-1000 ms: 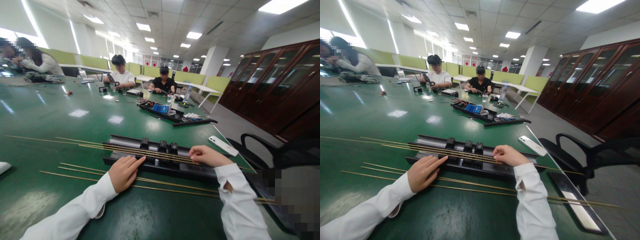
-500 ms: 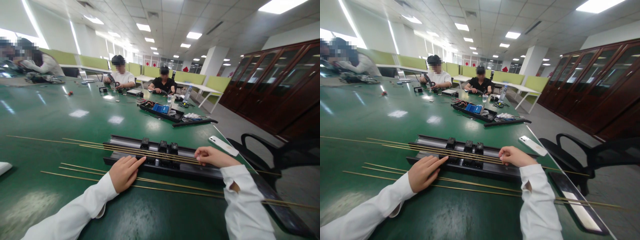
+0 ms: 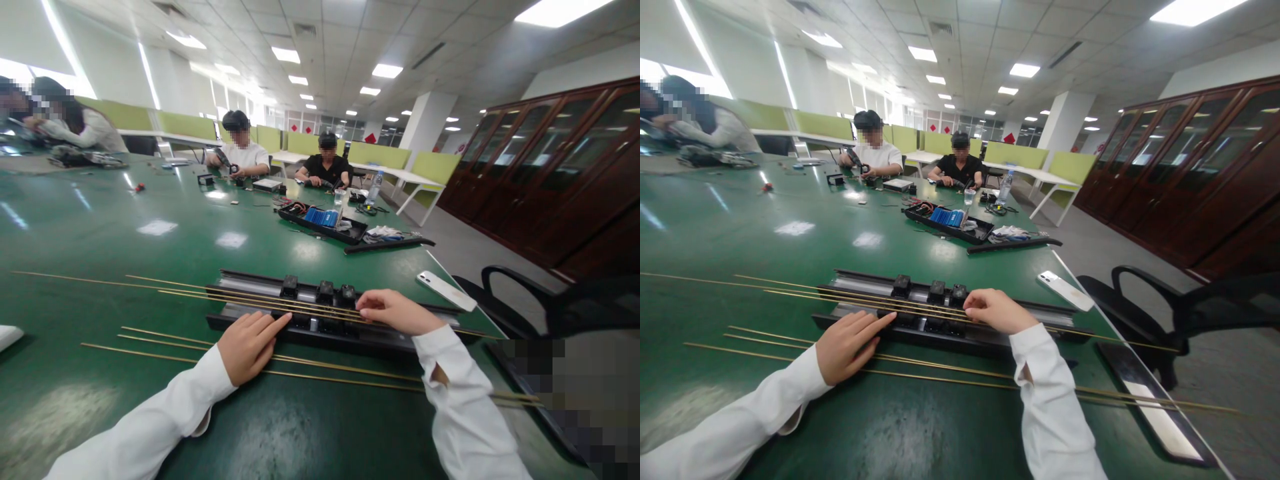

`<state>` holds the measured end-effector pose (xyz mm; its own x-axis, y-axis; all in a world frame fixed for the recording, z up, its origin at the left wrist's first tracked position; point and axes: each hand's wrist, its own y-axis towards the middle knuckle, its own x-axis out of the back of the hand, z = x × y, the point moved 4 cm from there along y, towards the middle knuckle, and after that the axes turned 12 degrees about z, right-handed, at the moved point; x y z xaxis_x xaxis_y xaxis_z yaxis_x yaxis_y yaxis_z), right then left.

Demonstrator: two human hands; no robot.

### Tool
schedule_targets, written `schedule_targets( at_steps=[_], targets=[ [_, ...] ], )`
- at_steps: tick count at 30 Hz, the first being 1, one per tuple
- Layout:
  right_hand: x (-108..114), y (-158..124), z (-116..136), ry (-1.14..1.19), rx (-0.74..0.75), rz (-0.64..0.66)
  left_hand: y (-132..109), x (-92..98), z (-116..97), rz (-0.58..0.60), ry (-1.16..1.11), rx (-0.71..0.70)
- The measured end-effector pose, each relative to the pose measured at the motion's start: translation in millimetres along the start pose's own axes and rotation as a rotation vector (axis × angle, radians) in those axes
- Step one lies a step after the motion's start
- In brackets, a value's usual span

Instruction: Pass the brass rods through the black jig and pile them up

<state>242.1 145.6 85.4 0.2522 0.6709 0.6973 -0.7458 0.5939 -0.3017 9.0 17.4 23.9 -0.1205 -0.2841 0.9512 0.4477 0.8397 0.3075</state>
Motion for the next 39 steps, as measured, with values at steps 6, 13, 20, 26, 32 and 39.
schedule_targets(
  at_steps=[6, 13, 20, 26, 32, 39],
  targets=[
    [-4, 6, 0, -0.024, 0.000, -0.053, 2, 1.8, -2, -0.019, -0.001, -0.005],
    [-1, 4, -4, -0.022, -0.046, -0.054, 1, 2.4, -3, -0.006, -0.003, -0.004],
    [3, -3, -6, 0.030, -0.064, -0.024, 0, 4.3, -3, -0.024, -0.004, -0.002],
    [7, -7, -17, 0.074, -0.071, 0.005, -2, 3.0, -1, -0.009, 0.001, -0.007],
    [11, -12, -22, 0.089, -0.104, 0.021, -4, 4.4, 2, -0.024, 0.002, -0.005],
    [16, -19, -38, 0.109, -0.150, 0.002, -6, 2.6, 3, -0.041, 0.004, -0.002]
  ],
)
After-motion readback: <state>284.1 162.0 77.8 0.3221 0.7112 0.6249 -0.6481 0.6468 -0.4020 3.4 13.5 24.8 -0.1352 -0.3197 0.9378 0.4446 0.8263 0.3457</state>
